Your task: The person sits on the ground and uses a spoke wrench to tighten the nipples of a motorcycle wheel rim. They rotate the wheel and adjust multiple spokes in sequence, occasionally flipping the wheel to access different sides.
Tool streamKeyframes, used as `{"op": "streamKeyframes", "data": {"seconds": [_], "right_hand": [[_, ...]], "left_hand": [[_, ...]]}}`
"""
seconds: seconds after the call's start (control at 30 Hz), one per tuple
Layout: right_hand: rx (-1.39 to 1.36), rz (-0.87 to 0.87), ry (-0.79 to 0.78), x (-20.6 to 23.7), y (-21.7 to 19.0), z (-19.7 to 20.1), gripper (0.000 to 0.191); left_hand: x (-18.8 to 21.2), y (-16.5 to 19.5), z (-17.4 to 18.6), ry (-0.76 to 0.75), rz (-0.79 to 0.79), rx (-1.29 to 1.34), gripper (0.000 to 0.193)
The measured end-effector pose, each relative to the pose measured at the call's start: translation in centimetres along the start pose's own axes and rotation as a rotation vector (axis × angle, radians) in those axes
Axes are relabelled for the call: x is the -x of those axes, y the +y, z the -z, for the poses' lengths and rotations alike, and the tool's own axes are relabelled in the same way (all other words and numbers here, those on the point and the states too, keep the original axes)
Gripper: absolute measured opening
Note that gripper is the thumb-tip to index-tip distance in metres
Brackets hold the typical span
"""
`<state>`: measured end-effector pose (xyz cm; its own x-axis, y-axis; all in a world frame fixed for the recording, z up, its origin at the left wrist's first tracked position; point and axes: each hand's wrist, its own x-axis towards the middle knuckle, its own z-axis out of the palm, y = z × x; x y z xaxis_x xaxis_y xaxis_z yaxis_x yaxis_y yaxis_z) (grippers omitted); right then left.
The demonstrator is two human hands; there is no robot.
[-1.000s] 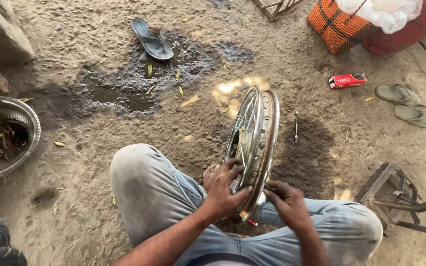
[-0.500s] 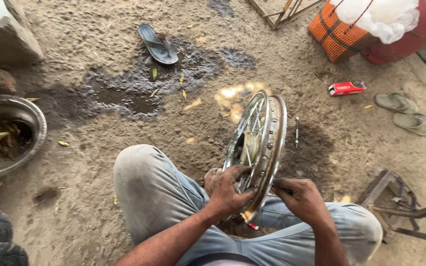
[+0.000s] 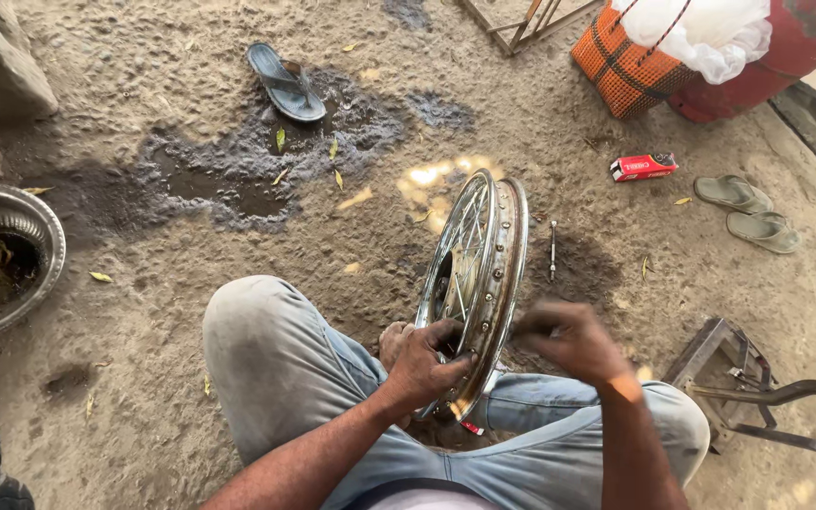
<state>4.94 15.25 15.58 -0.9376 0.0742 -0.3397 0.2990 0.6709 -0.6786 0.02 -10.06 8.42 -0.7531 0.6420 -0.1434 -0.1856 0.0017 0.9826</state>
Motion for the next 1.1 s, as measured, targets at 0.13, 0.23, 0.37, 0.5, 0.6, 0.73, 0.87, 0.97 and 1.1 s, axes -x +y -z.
{"op": "streamKeyframes", "data": {"seconds": [0.13, 0.23, 0.37, 0.5, 0.6, 0.73, 0.87, 0.97, 1.1], "right_hand": [[-0.187, -0.107, -0.213, -0.4, 0.6, -5.8, 0.035], [-0.288, -0.291, -0.090, -0.4, 0.8, -6.0, 0.029], [-0.120, 0.094, 0.085, -0.4, 1.3, -0.5, 0.022], [-0.100, 0.046, -0.050, -0.5, 1.5, -0.5, 0.008], [-0.171, -0.129, -0.198, -0.3, 1.4, -5.7, 0.020], [-0.185, 0.024, 0.010, -0.1, 2.0, -6.9, 0.028], [-0.147, 0.070, 0.052, 0.1, 2.7, -1.4, 0.015], [-0.125, 0.057, 0.007, -0.1, 2.9, -0.7, 0.007], [0.129, 0.137, -0.091, -0.6, 2.9, -6.1, 0.027]], "left_hand": [[-0.4, 0.1, 0.2, 0.087, -0.165, -0.259, 0.032], [-0.5, 0.5, 0.3, 0.092, -0.177, -0.124, 0.041], [-0.1, 1.4, 0.2, 0.099, -0.113, -0.395, 0.035], [-0.1, 2.0, 0.3, 0.084, -0.052, -0.408, 0.029], [-0.3, 2.2, 0.5, 0.107, -0.103, -0.404, 0.031], [-0.3, 2.1, 0.7, 0.096, -0.073, -0.236, 0.037], [-0.1, 2.1, 0.4, 0.127, -0.096, -0.440, 0.031], [0.0, 2.0, 0.3, 0.141, -0.094, -0.552, 0.032], [-0.1, 1.8, 0.6, 0.150, -0.149, -0.497, 0.033]]}}
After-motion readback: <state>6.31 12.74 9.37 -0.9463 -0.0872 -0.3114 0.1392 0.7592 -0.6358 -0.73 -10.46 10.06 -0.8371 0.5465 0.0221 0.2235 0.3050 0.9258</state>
